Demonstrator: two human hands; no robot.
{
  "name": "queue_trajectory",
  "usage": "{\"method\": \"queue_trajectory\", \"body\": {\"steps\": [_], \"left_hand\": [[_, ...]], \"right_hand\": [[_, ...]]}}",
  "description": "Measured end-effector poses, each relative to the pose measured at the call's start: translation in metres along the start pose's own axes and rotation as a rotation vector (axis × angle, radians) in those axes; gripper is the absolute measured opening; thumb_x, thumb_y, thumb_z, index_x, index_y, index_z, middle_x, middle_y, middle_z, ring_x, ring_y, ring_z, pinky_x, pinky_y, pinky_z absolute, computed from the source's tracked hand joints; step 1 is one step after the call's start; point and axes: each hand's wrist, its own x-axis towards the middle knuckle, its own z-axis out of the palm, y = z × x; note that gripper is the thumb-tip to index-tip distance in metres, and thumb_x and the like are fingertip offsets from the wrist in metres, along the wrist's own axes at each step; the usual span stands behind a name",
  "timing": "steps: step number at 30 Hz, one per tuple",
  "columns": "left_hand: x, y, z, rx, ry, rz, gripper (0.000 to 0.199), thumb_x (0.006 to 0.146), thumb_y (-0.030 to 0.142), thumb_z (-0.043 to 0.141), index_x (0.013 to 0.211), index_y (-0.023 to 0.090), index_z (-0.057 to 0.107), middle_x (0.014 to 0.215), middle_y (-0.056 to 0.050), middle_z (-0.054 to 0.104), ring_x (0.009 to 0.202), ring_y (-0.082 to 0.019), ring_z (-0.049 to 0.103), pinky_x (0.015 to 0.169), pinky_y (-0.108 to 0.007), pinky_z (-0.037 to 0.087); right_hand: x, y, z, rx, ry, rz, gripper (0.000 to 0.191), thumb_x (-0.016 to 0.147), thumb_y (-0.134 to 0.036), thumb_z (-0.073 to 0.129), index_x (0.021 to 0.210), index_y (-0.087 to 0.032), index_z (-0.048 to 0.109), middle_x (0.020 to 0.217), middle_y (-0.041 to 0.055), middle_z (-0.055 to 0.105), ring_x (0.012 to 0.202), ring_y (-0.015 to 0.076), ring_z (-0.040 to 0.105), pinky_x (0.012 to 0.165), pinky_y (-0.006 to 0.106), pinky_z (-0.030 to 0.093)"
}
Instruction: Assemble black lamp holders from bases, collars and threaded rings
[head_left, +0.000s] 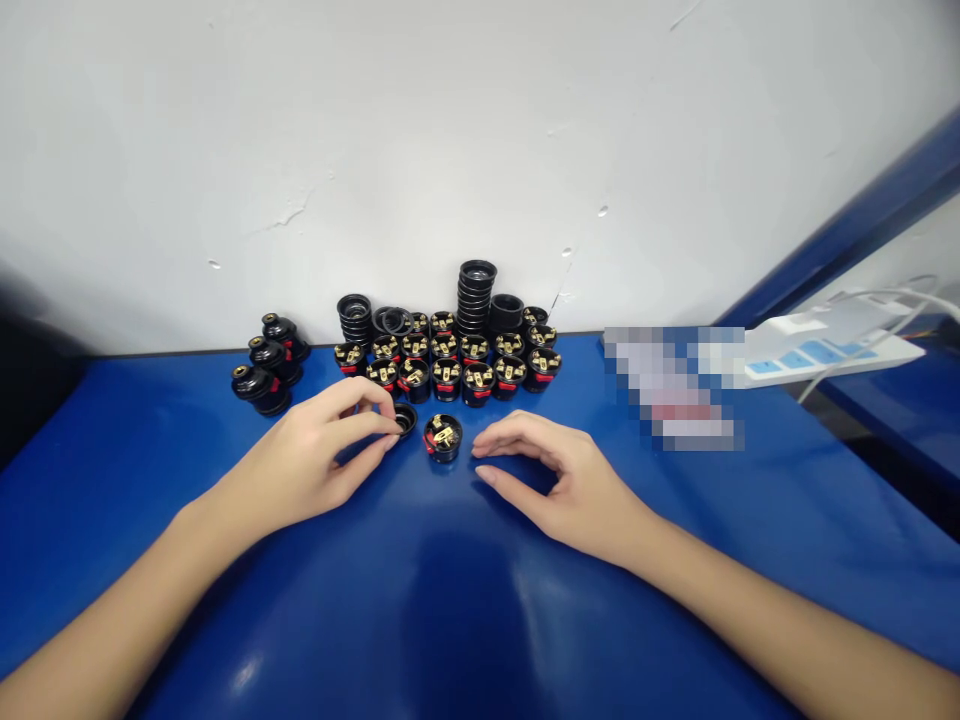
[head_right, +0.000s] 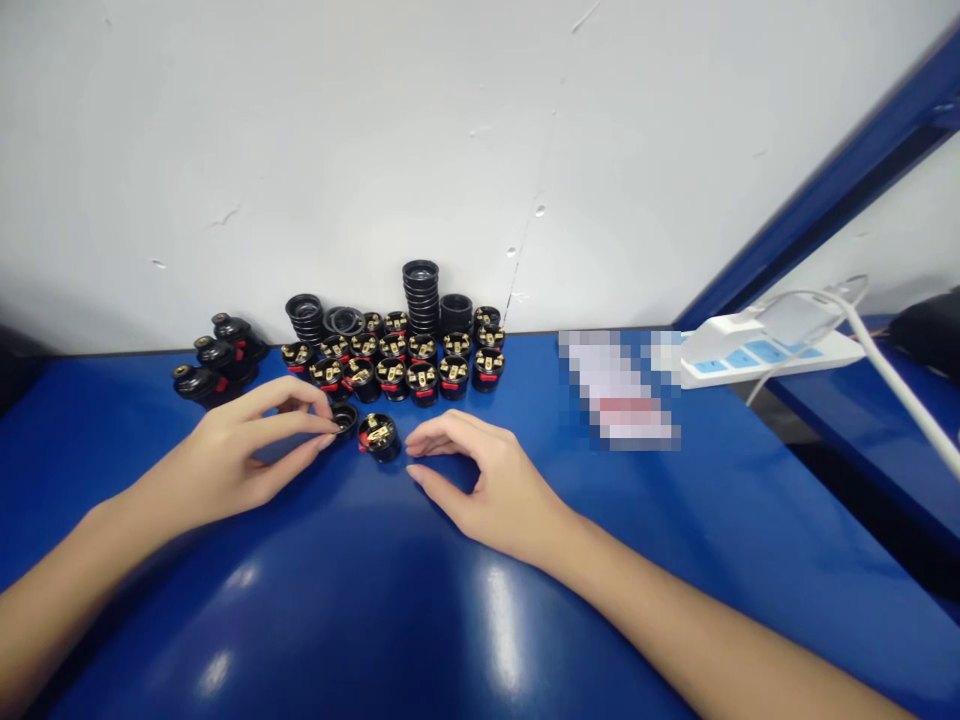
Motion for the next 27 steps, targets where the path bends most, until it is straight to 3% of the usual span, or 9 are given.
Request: {"method": "queue_trajectory", "body": {"steps": [13,17,22,27], "left_hand": [[-0.004,-0.007,0.004,-0.016,-0.031,0.006,0.013,0.106,0.018,0.069,0.115,0.021,0.078,0.119,-0.008,0.069,0.099,-0.016,0.072,0.087,-0.028,0.059],[-0.001,-0.006,-0.003,0.049,0.044,0.016,0.013,0.106,0.018,0.07,0.116,0.02,0.077,0.118,-0.008,0.07,0.101,-0.017,0.073,0.09,-0.029,0.06],[0.02,-0.023,-0.02,0.296,0.189,-0.013,0.019,0.108,0.022,0.065,0.121,0.024,0.078,0.121,-0.01,0.073,0.097,-0.021,0.074,0.086,-0.036,0.061],[0.055,-0.049,-0.029,0.503,0.07,-0.006,0.029,0.11,0.031,0.055,0.118,0.025,0.082,0.126,-0.014,0.072,0.094,-0.027,0.072,0.083,-0.044,0.06]], "right_hand": [[0.0,0.0,0.0,-0.013,-0.002,-0.004,0.017,0.099,-0.015,0.075,0.116,-0.02,0.076,0.11,0.0058,0.081,0.103,0.0187,0.084,0.099,0.032,0.07],[0.0,-0.001,0.0,-0.015,0.0,-0.008,0.017,0.1,-0.015,0.075,0.116,-0.02,0.076,0.11,0.0058,0.081,0.102,0.0182,0.084,0.099,0.032,0.07],[-0.001,-0.001,0.0,-0.024,0.007,-0.007,0.018,0.099,-0.015,0.076,0.116,-0.021,0.077,0.11,0.0055,0.082,0.102,0.0186,0.084,0.098,0.032,0.07],[-0.001,-0.001,0.001,-0.029,0.013,-0.014,0.017,0.099,-0.014,0.076,0.114,-0.021,0.077,0.109,0.0056,0.082,0.101,0.0192,0.084,0.097,0.033,0.071]]}}
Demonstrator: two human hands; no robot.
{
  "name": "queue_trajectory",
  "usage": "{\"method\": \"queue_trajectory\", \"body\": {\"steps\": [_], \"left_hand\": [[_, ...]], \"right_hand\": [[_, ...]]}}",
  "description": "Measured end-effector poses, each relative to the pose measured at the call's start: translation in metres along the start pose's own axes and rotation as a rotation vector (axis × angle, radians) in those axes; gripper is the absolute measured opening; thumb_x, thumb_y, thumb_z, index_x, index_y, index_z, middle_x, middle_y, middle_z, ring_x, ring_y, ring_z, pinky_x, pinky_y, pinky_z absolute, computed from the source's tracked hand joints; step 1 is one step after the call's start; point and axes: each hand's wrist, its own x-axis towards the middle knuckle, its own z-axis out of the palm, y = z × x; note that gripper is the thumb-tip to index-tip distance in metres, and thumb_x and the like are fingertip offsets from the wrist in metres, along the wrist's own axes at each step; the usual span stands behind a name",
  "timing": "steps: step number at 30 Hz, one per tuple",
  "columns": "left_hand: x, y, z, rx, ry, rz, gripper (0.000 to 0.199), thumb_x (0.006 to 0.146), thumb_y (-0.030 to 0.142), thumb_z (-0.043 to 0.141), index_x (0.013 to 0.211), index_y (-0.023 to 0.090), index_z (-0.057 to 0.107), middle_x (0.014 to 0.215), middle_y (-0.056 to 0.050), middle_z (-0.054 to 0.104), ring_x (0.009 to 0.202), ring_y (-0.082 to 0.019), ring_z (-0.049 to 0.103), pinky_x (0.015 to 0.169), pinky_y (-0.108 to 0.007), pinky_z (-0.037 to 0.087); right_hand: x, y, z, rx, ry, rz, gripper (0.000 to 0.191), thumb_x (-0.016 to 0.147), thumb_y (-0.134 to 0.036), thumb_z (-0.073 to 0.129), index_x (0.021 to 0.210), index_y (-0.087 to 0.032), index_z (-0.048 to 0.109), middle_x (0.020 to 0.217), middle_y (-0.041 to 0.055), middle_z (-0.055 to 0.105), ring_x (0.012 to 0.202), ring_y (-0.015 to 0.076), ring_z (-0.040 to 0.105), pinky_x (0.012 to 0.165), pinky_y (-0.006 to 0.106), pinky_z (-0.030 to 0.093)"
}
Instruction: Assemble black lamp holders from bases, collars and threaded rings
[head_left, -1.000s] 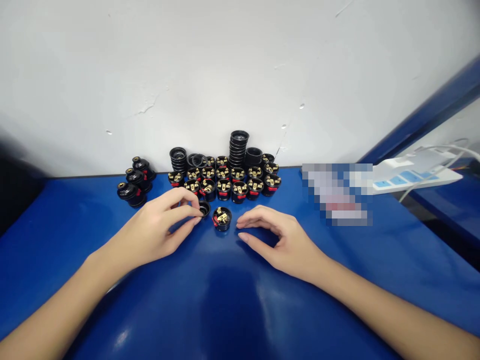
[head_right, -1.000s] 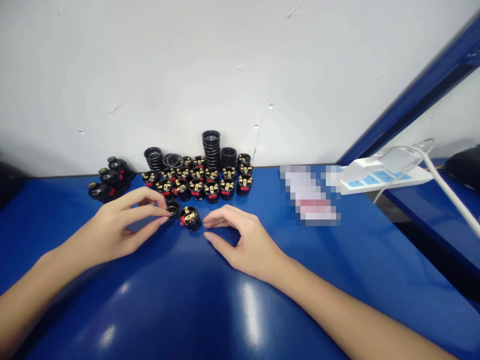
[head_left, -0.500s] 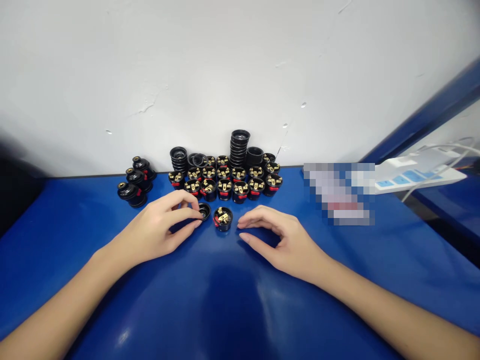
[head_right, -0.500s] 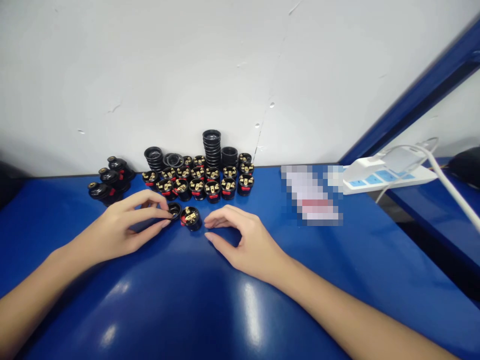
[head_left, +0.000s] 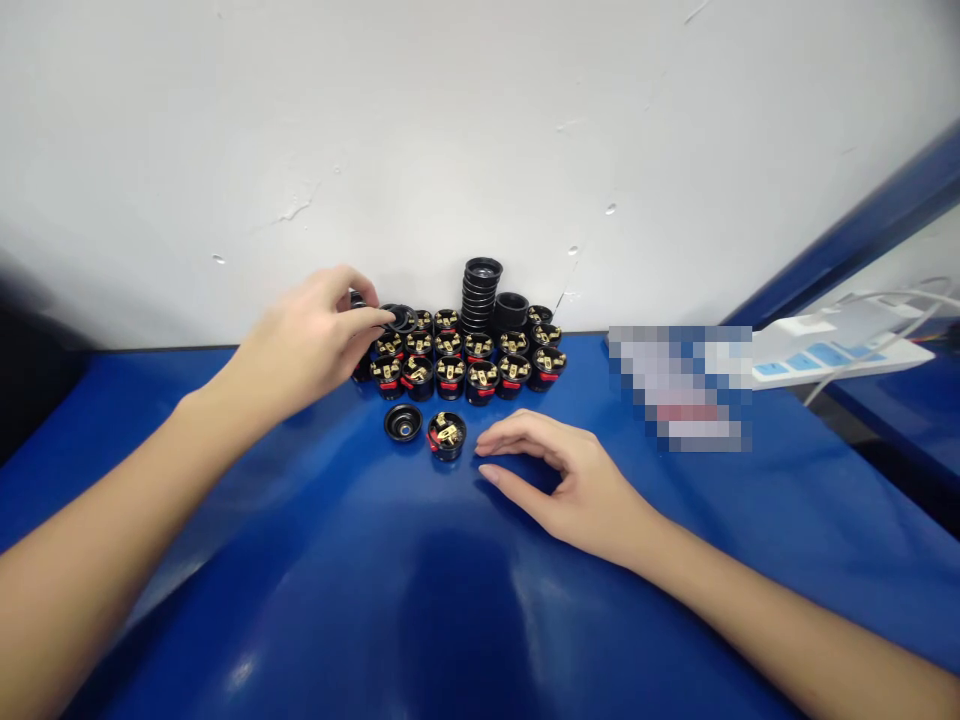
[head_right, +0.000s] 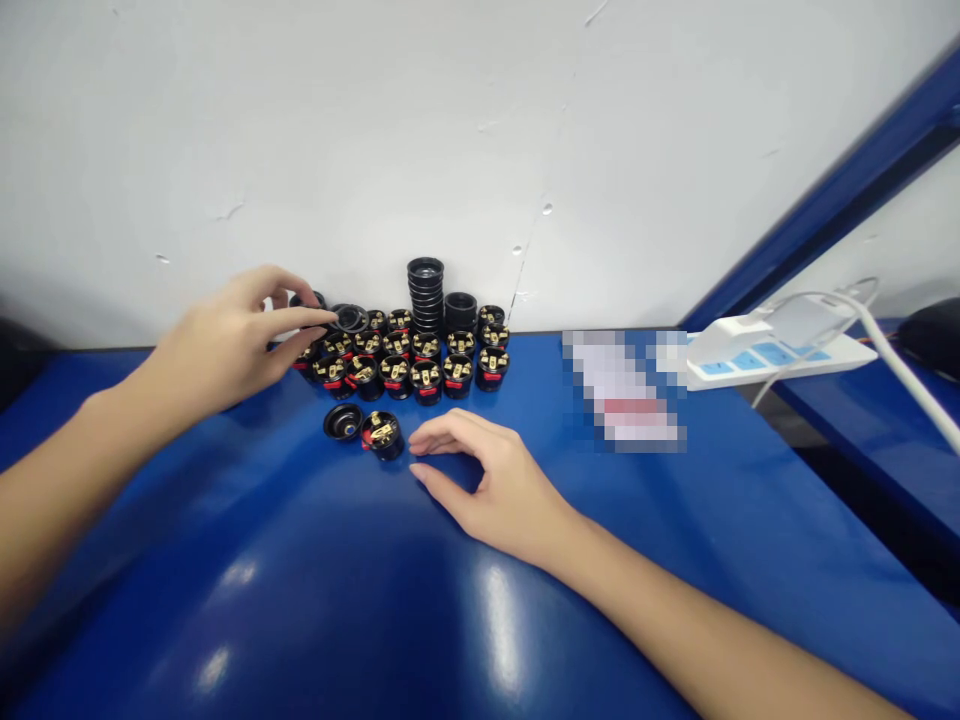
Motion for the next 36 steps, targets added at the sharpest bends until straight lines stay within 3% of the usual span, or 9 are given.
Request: {"method": "queue_trajectory", "body": {"steps": [5,12,16,20,24,27,36], "left_hand": [[0.019,-0.013,0.013,0.058,-0.128,0.045,0.034,0.108,0.028,0.05,0.1,0.025,0.083,0.122,-0.014,0.071,0.092,-0.029,0.068,0.082,-0.046,0.058],[0.017,-0.014,0.021,0.021,-0.089,0.035,0.035,0.111,0.031,0.047,0.1,0.023,0.08,0.118,-0.013,0.072,0.097,-0.029,0.069,0.085,-0.044,0.058],[0.005,0.001,0.007,-0.054,0.023,-0.016,0.025,0.11,0.031,0.055,0.106,0.024,0.079,0.119,-0.011,0.073,0.096,-0.026,0.071,0.083,-0.04,0.057],[-0.019,0.021,-0.025,-0.124,0.082,0.001,0.014,0.108,0.023,0.061,0.108,0.023,0.075,0.121,-0.009,0.071,0.092,-0.021,0.071,0.08,-0.035,0.056],[-0.047,0.031,-0.046,-0.253,-0.185,0.042,0.015,0.106,0.023,0.06,0.111,0.023,0.074,0.122,-0.007,0.068,0.096,-0.019,0.074,0.088,-0.034,0.058],[-0.061,0.029,-0.042,-0.287,-0.339,-0.013,0.021,0.107,0.027,0.054,0.102,0.023,0.075,0.117,-0.005,0.069,0.082,-0.017,0.073,0.079,-0.032,0.057],[-0.069,0.015,-0.009,-0.447,-0.429,-0.054,0.028,0.111,0.032,0.054,0.103,0.023,0.08,0.12,-0.008,0.068,0.084,-0.017,0.074,0.082,-0.031,0.061]], "right_hand": [[0.0,0.0,-0.001,0.005,-0.002,0.003,0.017,0.099,-0.014,0.076,0.115,-0.021,0.077,0.109,0.0051,0.082,0.101,0.0184,0.084,0.097,0.032,0.07],[0.001,-0.001,-0.001,0.009,-0.004,0.002,0.017,0.099,-0.014,0.076,0.114,-0.021,0.077,0.109,0.0053,0.082,0.102,0.0183,0.084,0.097,0.032,0.07],[0.001,-0.001,-0.001,0.015,-0.007,0.008,0.018,0.099,-0.014,0.076,0.115,-0.021,0.077,0.11,0.0055,0.082,0.102,0.019,0.083,0.098,0.033,0.07],[0.001,0.0,-0.001,0.019,-0.011,0.01,0.018,0.099,-0.014,0.076,0.115,-0.021,0.077,0.11,0.0059,0.082,0.103,0.0188,0.084,0.098,0.033,0.07],[0.0,-0.001,-0.002,0.007,-0.005,0.004,0.017,0.099,-0.014,0.075,0.115,-0.021,0.077,0.108,0.0055,0.082,0.101,0.0182,0.083,0.097,0.032,0.07],[0.001,-0.002,-0.002,0.004,-0.002,0.002,0.017,0.099,-0.014,0.076,0.114,-0.021,0.077,0.108,0.0054,0.082,0.1,0.0181,0.084,0.097,0.032,0.071],[0.001,-0.002,-0.001,0.002,-0.005,0.014,0.017,0.099,-0.015,0.076,0.114,-0.022,0.076,0.108,0.0057,0.082,0.1,0.0194,0.083,0.097,0.035,0.072]]}}
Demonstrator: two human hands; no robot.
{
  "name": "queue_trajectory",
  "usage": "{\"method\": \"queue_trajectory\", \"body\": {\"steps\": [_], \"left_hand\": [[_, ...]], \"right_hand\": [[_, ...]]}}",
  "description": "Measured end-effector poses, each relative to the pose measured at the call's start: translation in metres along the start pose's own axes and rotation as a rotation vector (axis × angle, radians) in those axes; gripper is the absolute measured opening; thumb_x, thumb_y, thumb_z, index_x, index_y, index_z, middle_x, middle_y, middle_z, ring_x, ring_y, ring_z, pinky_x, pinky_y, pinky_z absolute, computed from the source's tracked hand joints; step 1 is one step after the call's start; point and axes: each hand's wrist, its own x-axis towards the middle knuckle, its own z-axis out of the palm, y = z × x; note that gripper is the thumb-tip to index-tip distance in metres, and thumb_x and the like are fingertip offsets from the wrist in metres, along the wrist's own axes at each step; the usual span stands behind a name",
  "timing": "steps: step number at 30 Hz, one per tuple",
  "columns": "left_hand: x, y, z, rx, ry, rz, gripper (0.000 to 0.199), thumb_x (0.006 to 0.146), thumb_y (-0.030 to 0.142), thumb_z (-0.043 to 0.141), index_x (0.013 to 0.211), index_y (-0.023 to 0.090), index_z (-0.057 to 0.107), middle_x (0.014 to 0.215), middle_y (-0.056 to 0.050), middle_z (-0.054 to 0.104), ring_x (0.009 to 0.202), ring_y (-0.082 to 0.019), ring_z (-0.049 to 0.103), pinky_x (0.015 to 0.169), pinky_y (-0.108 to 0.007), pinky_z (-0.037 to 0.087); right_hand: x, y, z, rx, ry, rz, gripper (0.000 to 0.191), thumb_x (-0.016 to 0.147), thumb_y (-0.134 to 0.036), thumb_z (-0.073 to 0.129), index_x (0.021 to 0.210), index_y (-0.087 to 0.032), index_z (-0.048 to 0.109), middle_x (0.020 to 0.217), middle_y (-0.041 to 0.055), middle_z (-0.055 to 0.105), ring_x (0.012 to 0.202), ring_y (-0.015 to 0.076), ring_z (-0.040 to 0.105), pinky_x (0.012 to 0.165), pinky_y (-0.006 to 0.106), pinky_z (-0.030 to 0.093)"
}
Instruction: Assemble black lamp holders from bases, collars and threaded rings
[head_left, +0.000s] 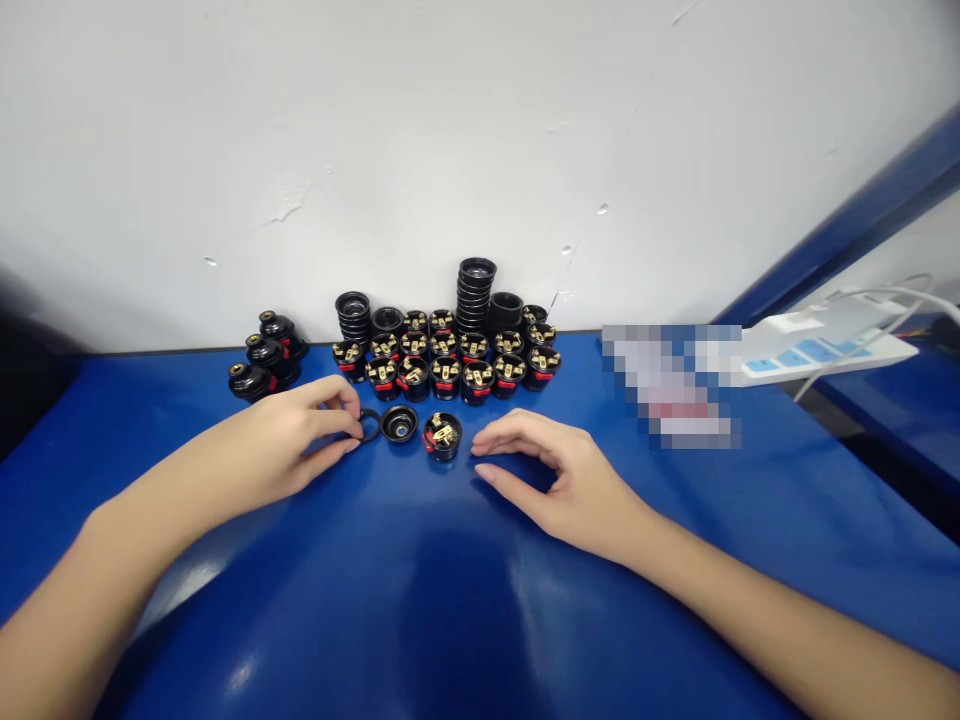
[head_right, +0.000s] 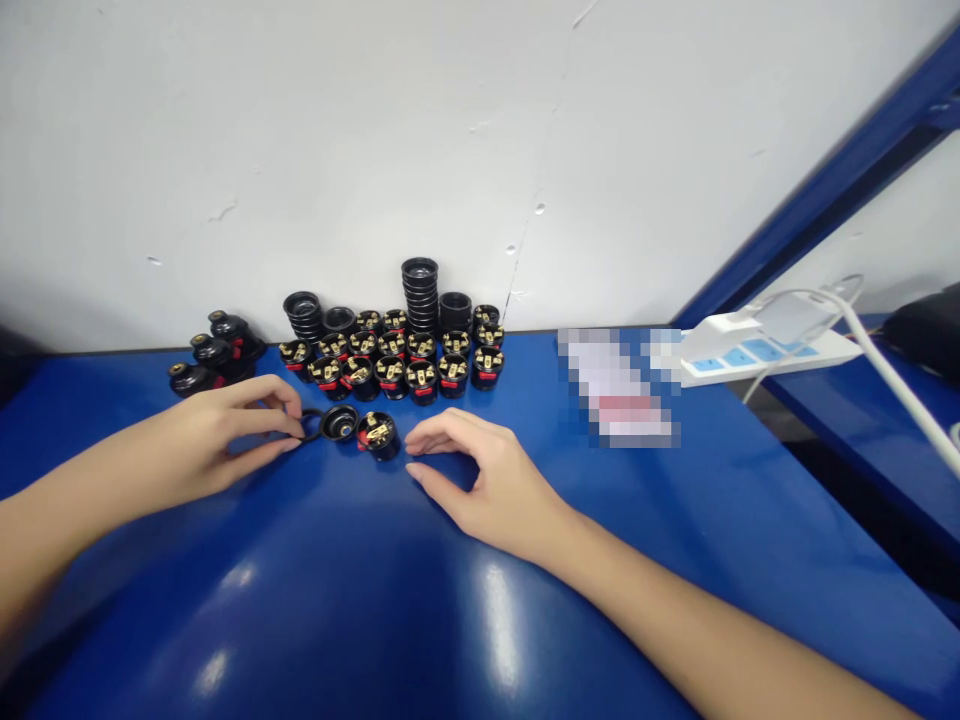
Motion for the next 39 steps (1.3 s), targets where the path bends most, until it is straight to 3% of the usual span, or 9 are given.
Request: {"method": "queue_trajectory", "body": {"steps": [13,18,22,25,31,35,39], "left_hand": [[0.002,0.011,0.012,-0.019,0.002,0.03,0.028,0.116,0.032,0.051,0.109,0.024,0.077,0.126,-0.008,0.065,0.086,-0.014,0.074,0.08,-0.029,0.059],[0.007,0.026,0.009,0.047,0.1,0.032,0.021,0.113,0.04,0.061,0.113,0.023,0.073,0.123,-0.008,0.067,0.095,-0.02,0.075,0.089,-0.036,0.061],[0.016,0.044,0.013,0.028,0.294,0.071,0.028,0.109,0.035,0.07,0.133,0.022,0.066,0.13,-0.011,0.07,0.12,-0.026,0.07,0.107,-0.041,0.059],[0.02,0.053,0.021,-0.027,0.294,0.13,0.049,0.108,0.032,0.071,0.153,0.023,0.054,0.138,-0.013,0.071,0.132,-0.028,0.064,0.115,-0.045,0.056],[0.02,0.06,0.031,-0.125,0.22,0.177,0.046,0.109,0.026,0.068,0.153,0.025,0.056,0.131,-0.01,0.075,0.121,-0.025,0.065,0.108,-0.042,0.058],[0.02,0.061,0.021,-0.145,0.227,0.228,0.039,0.108,0.03,0.071,0.145,0.023,0.063,0.122,-0.009,0.077,0.111,-0.023,0.069,0.1,-0.038,0.06],[0.017,0.049,0.01,-0.046,0.307,0.159,0.017,0.112,0.027,0.062,0.125,0.021,0.071,0.109,-0.008,0.079,0.096,-0.021,0.074,0.088,-0.034,0.06]], "right_hand": [[0.001,0.0,0.001,0.011,-0.006,0.017,0.016,0.1,-0.016,0.076,0.115,-0.021,0.076,0.11,0.0067,0.082,0.102,0.0203,0.084,0.098,0.035,0.072],[0.0,0.0,0.0,0.009,-0.001,0.016,0.016,0.099,-0.017,0.077,0.115,-0.022,0.076,0.11,0.0066,0.082,0.101,0.0205,0.084,0.098,0.036,0.072],[0.0,0.001,0.0,-0.01,0.007,0.005,0.018,0.1,-0.016,0.075,0.116,-0.022,0.076,0.11,0.0065,0.082,0.102,0.0208,0.084,0.099,0.037,0.072],[0.0,0.002,0.0,-0.041,0.029,-0.006,0.023,0.099,-0.012,0.07,0.118,-0.023,0.075,0.113,0.007,0.082,0.104,0.0218,0.083,0.1,0.039,0.072],[0.002,0.003,-0.001,-0.095,0.08,0.006,0.027,0.096,-0.01,0.066,0.118,-0.023,0.072,0.115,0.0077,0.081,0.107,0.0232,0.082,0.101,0.041,0.07],[0.001,-0.003,-0.004,-0.166,-0.008,-0.027,0.039,0.091,-0.008,0.069,0.126,-0.024,0.07,0.121,0.0093,0.078,0.112,0.0264,0.078,0.102,0.044,0.067],[0.0,-0.008,-0.006,-0.209,-0.117,-0.075,0.044,0.091,-0.011,0.077,0.131,-0.027,0.069,0.129,0.011,0.075,0.12,0.0298,0.074,0.107,0.048,0.064]]}}
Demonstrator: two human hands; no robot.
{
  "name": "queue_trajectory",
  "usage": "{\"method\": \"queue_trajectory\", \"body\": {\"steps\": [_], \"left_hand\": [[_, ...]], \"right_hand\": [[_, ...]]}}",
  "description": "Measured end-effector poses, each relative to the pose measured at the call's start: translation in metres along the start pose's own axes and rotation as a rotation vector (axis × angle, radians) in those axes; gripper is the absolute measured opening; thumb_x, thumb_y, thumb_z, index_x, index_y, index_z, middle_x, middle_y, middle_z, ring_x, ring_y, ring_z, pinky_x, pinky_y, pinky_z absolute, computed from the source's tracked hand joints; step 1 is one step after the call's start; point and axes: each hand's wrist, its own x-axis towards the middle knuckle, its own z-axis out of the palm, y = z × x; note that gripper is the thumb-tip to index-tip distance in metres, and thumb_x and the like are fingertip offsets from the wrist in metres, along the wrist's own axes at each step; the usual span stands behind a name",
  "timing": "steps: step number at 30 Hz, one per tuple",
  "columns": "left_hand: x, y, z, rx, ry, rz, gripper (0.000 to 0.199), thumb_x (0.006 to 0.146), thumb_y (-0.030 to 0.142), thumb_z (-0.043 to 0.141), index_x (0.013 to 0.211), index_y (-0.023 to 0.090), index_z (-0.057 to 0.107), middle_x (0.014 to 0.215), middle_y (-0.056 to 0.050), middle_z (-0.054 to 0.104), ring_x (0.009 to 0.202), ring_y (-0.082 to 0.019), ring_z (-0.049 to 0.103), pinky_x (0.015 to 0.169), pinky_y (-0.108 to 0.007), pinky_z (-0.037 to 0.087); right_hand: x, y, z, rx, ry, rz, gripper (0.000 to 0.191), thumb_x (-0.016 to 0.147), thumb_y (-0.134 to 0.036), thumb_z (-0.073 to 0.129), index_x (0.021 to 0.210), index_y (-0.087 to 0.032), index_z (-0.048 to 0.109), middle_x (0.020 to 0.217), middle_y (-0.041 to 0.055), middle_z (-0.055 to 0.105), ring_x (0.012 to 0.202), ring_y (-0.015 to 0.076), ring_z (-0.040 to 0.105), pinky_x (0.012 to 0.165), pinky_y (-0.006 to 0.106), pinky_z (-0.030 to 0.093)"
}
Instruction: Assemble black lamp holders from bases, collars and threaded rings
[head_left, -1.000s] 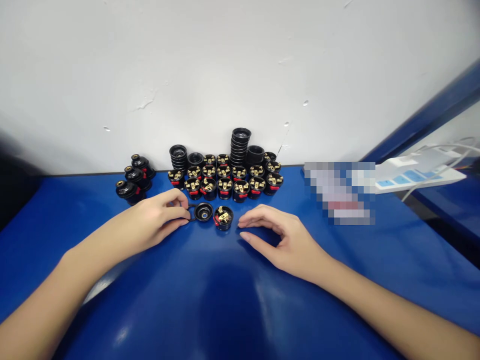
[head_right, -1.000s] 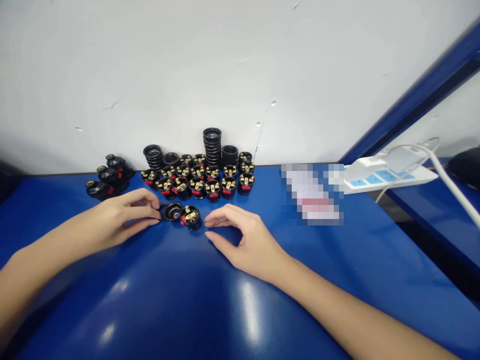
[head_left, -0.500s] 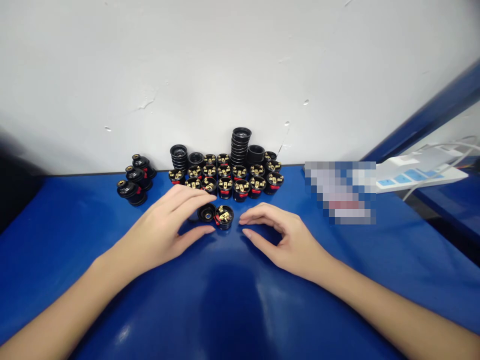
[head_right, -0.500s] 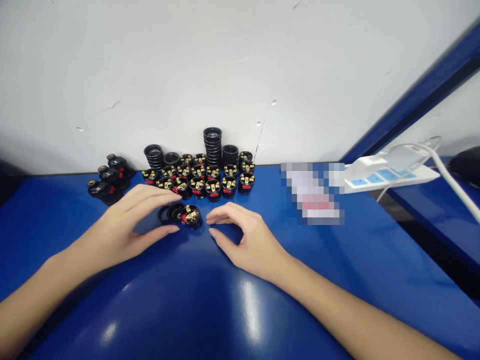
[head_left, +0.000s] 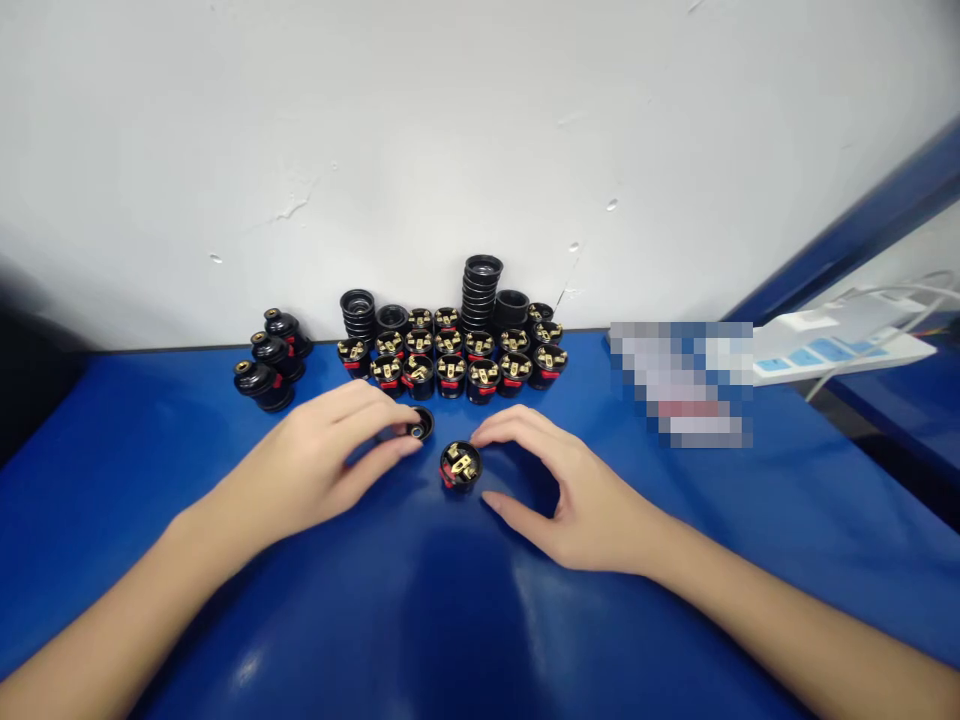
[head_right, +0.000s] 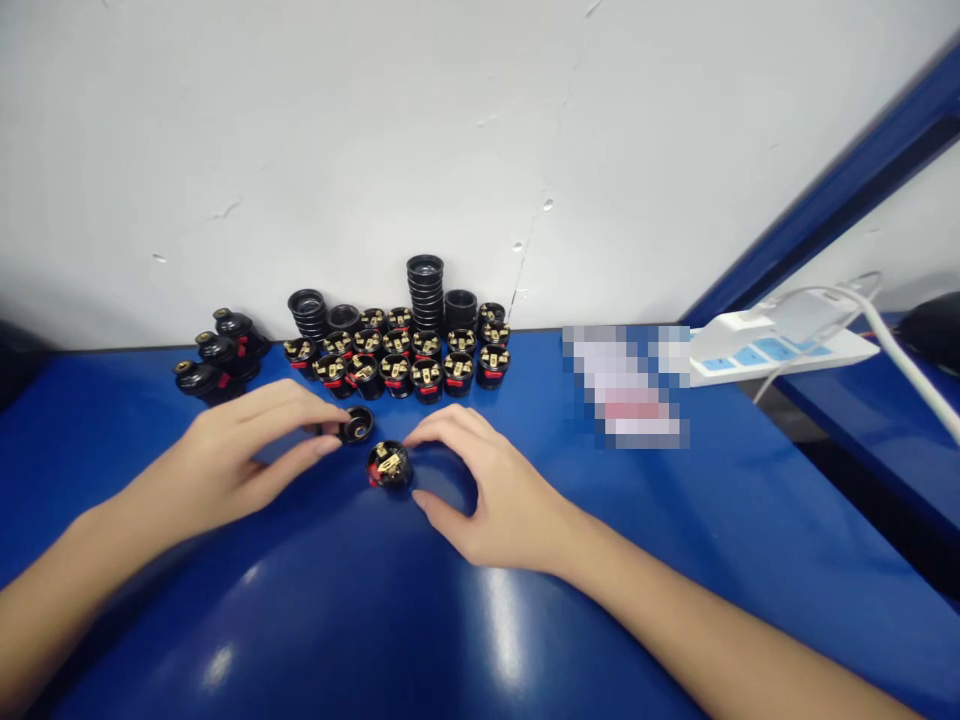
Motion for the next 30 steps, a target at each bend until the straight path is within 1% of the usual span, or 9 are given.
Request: {"method": "queue_trajectory", "body": {"steps": [2,4,6,9,11,15,19,24,30], "left_hand": [[-0.004,-0.009,-0.003,0.066,-0.018,-0.051,0.016,0.111,0.033,0.064,0.119,0.022,0.072,0.107,-0.007,0.078,0.095,-0.021,0.075,0.086,-0.034,0.06],[-0.008,-0.017,-0.003,0.101,-0.073,-0.117,0.026,0.108,0.044,0.07,0.122,0.023,0.072,0.111,-0.007,0.078,0.097,-0.023,0.077,0.086,-0.034,0.061],[-0.011,-0.021,0.001,0.11,-0.109,-0.162,0.035,0.106,0.05,0.072,0.129,0.023,0.071,0.115,-0.008,0.077,0.099,-0.024,0.077,0.084,-0.034,0.062],[-0.012,-0.021,0.01,0.098,-0.127,-0.183,0.034,0.108,0.043,0.069,0.137,0.024,0.068,0.118,-0.008,0.076,0.099,-0.024,0.077,0.082,-0.033,0.062],[-0.012,-0.017,0.017,0.062,-0.125,-0.17,0.03,0.109,0.035,0.066,0.138,0.025,0.068,0.12,-0.008,0.075,0.103,-0.023,0.077,0.087,-0.034,0.062],[-0.008,-0.008,0.029,-0.08,-0.067,-0.131,0.025,0.109,0.027,0.067,0.134,0.023,0.068,0.118,-0.007,0.076,0.104,-0.02,0.077,0.093,-0.033,0.063],[-0.003,0.0,0.037,-0.218,-0.028,-0.118,0.026,0.108,0.022,0.068,0.134,0.022,0.067,0.118,-0.007,0.077,0.101,-0.017,0.076,0.093,-0.029,0.064],[-0.001,0.002,0.038,-0.294,-0.04,-0.113,0.028,0.107,0.016,0.068,0.134,0.022,0.067,0.123,-0.006,0.077,0.102,-0.015,0.076,0.093,-0.026,0.064],[-0.002,0.001,0.033,-0.247,-0.049,-0.103,0.03,0.105,0.015,0.068,0.134,0.022,0.069,0.131,-0.008,0.072,0.118,-0.019,0.072,0.105,-0.031,0.06]], "right_hand": [[0.0,0.0,0.0,-0.007,-0.037,-0.011,0.035,0.095,-0.014,0.078,0.126,-0.027,0.072,0.128,0.0109,0.074,0.121,0.029,0.073,0.108,0.047,0.063],[0.001,0.002,0.001,-0.015,-0.057,-0.013,0.025,0.1,-0.017,0.076,0.122,-0.028,0.075,0.127,0.0103,0.073,0.119,0.0274,0.074,0.108,0.046,0.064],[0.002,0.002,0.002,-0.021,-0.067,-0.014,0.021,0.103,-0.017,0.074,0.121,-0.029,0.077,0.126,0.0098,0.073,0.119,0.0261,0.074,0.108,0.045,0.063],[0.003,0.002,0.003,-0.014,-0.057,-0.012,0.022,0.103,-0.017,0.073,0.122,-0.028,0.076,0.125,0.0097,0.073,0.118,0.0252,0.075,0.108,0.044,0.063],[0.002,0.001,0.003,-0.01,-0.026,-0.004,0.025,0.103,-0.016,0.072,0.126,-0.027,0.074,0.126,0.0098,0.073,0.118,0.0251,0.075,0.108,0.044,0.064],[0.001,0.003,0.004,-0.036,0.064,0.003,0.032,0.102,-0.017,0.074,0.131,-0.028,0.072,0.132,0.0116,0.07,0.124,0.0276,0.073,0.112,0.047,0.063],[0.0,0.007,0.004,-0.069,0.067,-0.014,0.026,0.102,-0.017,0.074,0.126,-0.026,0.076,0.134,0.0136,0.066,0.126,0.0284,0.074,0.111,0.045,0.064],[-0.001,0.008,0.007,-0.091,0.084,-0.06,0.019,0.103,-0.013,0.072,0.119,-0.021,0.079,0.132,0.015,0.065,0.119,0.0262,0.076,0.109,0.042,0.065],[-0.003,0.011,0.008,-0.143,0.063,-0.094,0.02,0.103,-0.016,0.074,0.121,-0.021,0.082,0.136,0.0155,0.065,0.12,0.0274,0.075,0.111,0.048,0.065]]}}
